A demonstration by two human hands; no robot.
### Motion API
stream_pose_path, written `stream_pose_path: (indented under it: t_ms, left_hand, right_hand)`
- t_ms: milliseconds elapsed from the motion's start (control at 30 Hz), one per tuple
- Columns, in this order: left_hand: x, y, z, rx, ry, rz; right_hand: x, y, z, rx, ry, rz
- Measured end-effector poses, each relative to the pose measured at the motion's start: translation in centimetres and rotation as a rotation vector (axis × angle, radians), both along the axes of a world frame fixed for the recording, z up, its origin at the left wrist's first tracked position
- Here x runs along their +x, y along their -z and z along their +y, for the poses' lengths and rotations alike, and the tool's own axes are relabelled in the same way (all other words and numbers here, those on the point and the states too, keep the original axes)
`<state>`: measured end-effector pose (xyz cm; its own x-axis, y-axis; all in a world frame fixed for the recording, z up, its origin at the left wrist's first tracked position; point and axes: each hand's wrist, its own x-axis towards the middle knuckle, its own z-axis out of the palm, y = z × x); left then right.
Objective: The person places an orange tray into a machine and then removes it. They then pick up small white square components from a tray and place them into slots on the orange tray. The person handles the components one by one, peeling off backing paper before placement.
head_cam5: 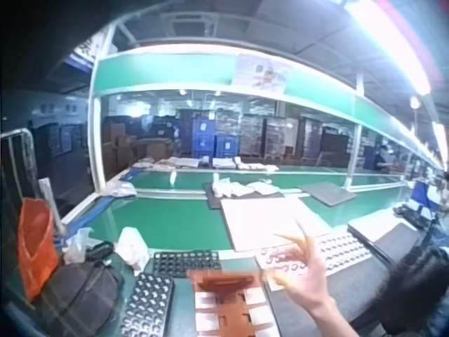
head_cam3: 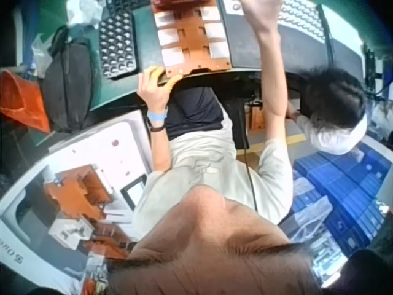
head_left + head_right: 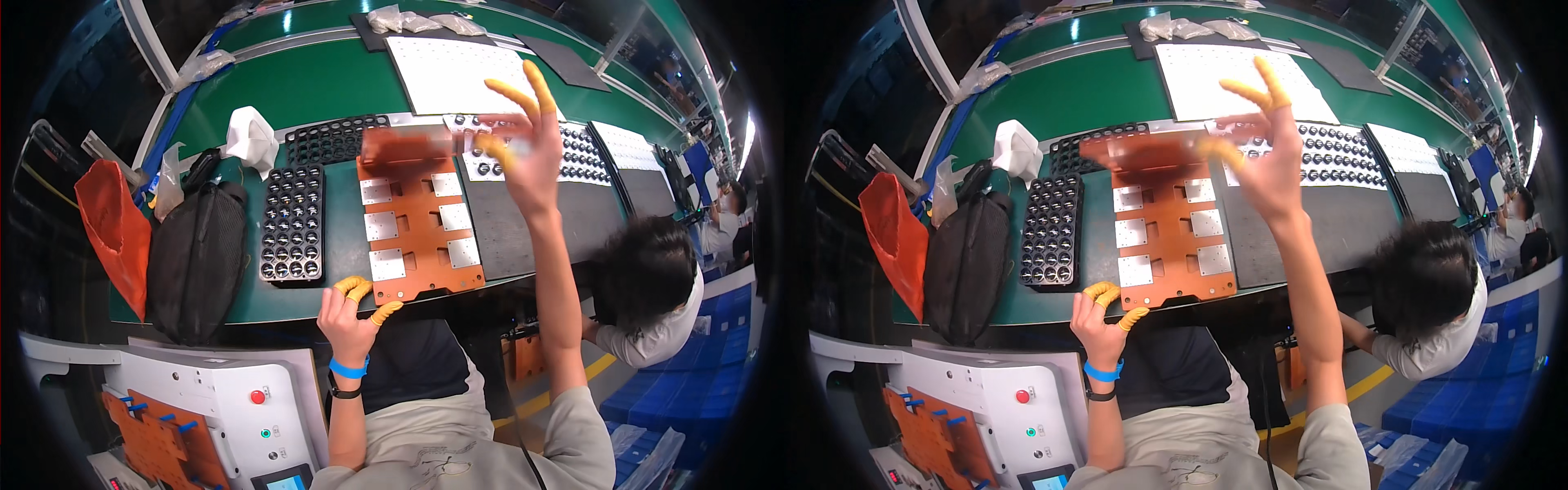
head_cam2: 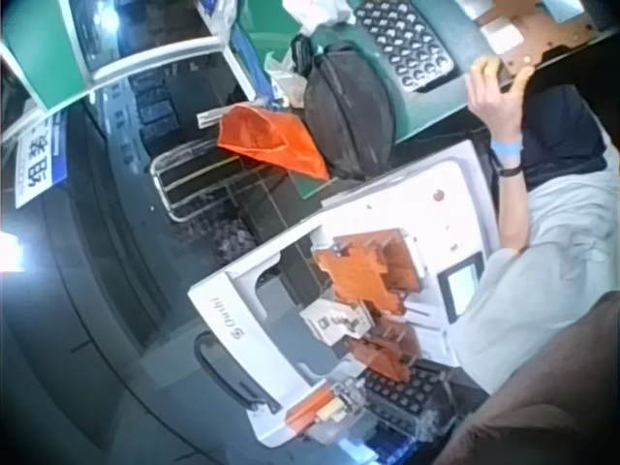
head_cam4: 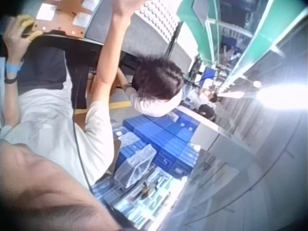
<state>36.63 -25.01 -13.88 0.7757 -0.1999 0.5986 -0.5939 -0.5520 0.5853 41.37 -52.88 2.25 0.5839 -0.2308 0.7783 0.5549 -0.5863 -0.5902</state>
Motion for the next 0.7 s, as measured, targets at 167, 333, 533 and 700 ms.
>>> stream_pose_path:
  t_ms: [167, 333, 533, 700]
  left_hand:
    - [0.0, -0.1, 0.0, -0.02, 0.043, 0.05]
    - [0.2, -0.7, 0.1, -0.018, 0.053, 0.094]
    - [-0.1, -1.0, 0.1, 0.0, 0.045, 0.108]
    - [-0.3, -1.1, 0.0, -0.019, 0.029, 0.143]
  right_hand:
    - [6.7, 3.5, -2.2, 0.453, 0.041, 0.372]
    - [11.1, 7.3, -3.7, 0.478, 0.02, 0.499]
    - [10.6, 6.5, -4.5, 0.35, 0.069, 0.723]
    - [5.6, 6.9, -2.2, -0.393, 0.544, 0.638]
